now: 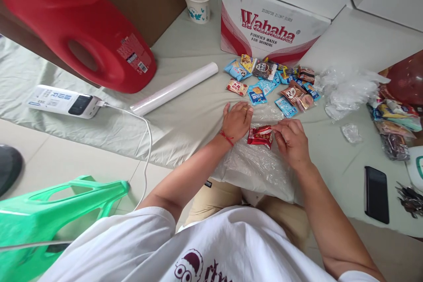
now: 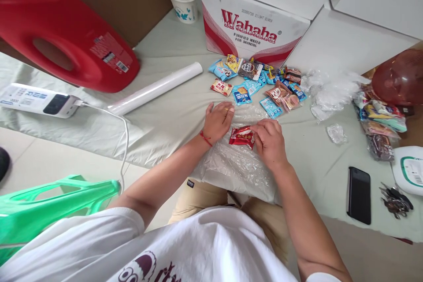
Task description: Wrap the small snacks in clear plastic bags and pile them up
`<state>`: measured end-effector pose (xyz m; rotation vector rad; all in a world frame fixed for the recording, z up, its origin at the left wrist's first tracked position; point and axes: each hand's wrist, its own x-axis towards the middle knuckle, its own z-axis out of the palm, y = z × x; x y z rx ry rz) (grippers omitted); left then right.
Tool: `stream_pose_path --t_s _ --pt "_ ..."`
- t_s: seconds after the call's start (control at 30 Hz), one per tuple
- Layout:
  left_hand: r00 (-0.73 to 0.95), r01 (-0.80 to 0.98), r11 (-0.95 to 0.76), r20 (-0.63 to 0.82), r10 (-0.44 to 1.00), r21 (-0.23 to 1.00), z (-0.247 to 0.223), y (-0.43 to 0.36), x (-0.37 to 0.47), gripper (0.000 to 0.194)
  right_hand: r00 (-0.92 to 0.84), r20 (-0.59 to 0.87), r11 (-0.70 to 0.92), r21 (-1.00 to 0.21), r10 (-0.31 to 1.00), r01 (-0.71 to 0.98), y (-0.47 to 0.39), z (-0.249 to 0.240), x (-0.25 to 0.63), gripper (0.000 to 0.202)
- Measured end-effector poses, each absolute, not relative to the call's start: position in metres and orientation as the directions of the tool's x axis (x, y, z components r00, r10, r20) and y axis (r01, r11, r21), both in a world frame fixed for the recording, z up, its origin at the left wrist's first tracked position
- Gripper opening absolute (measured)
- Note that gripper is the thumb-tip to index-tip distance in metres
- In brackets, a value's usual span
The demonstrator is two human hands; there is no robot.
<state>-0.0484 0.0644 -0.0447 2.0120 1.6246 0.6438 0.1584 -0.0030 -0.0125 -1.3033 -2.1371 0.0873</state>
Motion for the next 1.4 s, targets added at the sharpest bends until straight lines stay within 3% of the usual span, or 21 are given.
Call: stream_pose_path --t_s 0.17,0.3,0.4,0.5,0.6,0.7,0.9,0.97,1.1,1.2,1.3,1.4 --pt "0.198 0.772 -0.194 0.061 0.978 0.605 -0.042 0.062 -0.048 0.044 -0.426 0.453 0.589 -0.320 0.783 0.742 -0.021 -0.025 0.168 0.016" --pt "0.226 0.798 -0.227 0.073 0.971 0.559 -0.042 0.059 -0.047 0.053 -0.455 0.435 0.613 -0.359 0.777 0.704 -0.028 -0.022 0.169 0.013" --pt "0.235 0.805 -0.235 0.072 0.969 0.545 -0.042 0.058 -0.047 0.057 -0.380 0.458 0.576 -0.439 0.804 0.689 -0.022 -0.007 0.167 0.005" --pt "0.231 0.802 -0.231 0.071 0.970 0.551 -0.043 0.058 -0.047 0.053 -0.248 0.471 0.480 -0.473 0.847 0.739 0.002 0.011 0.162 0.014" --pt "0.236 0.795 -0.232 0.066 0.970 0.561 -0.044 0.059 -0.046 0.049 -0.264 0.381 0.420 -0.417 0.886 0.806 0.043 0.021 0.145 0.022" --pt "0.254 0.797 -0.250 0.069 0.965 0.549 -0.046 0.059 -0.046 0.046 -0.348 0.185 0.390 -0.303 0.919 0.870 0.091 0.022 0.115 0.028" --pt "0.283 0.800 -0.290 0.096 0.954 0.524 -0.047 0.057 -0.046 0.053 -0.294 -0.111 0.281 -0.119 0.949 0.952 0.157 0.007 0.054 0.052" --pt "0.285 0.801 -0.288 0.089 0.954 0.525 -0.047 0.057 -0.046 0.056 -0.280 -0.142 0.269 -0.094 0.949 0.959 0.163 0.002 0.044 0.056" --pt "0.281 0.801 -0.284 0.088 0.956 0.528 -0.046 0.057 -0.046 0.052 -0.280 -0.069 0.276 -0.067 0.958 0.959 0.156 -0.001 0.044 0.041" --pt "0.270 0.797 -0.277 0.092 0.958 0.536 -0.046 0.057 -0.046 0.046 -0.250 0.067 0.258 -0.174 0.966 0.950 0.143 0.006 0.063 0.043" --pt "0.272 0.790 -0.276 0.090 0.958 0.547 -0.047 0.057 -0.047 0.045 -0.119 0.189 0.203 -0.527 0.975 0.825 0.129 0.015 0.099 0.041" --pt "0.275 0.788 -0.270 0.076 0.958 0.553 -0.049 0.059 -0.048 0.046 -0.039 -0.032 -0.009 -0.878 0.999 0.479 0.114 0.023 0.138 0.041"
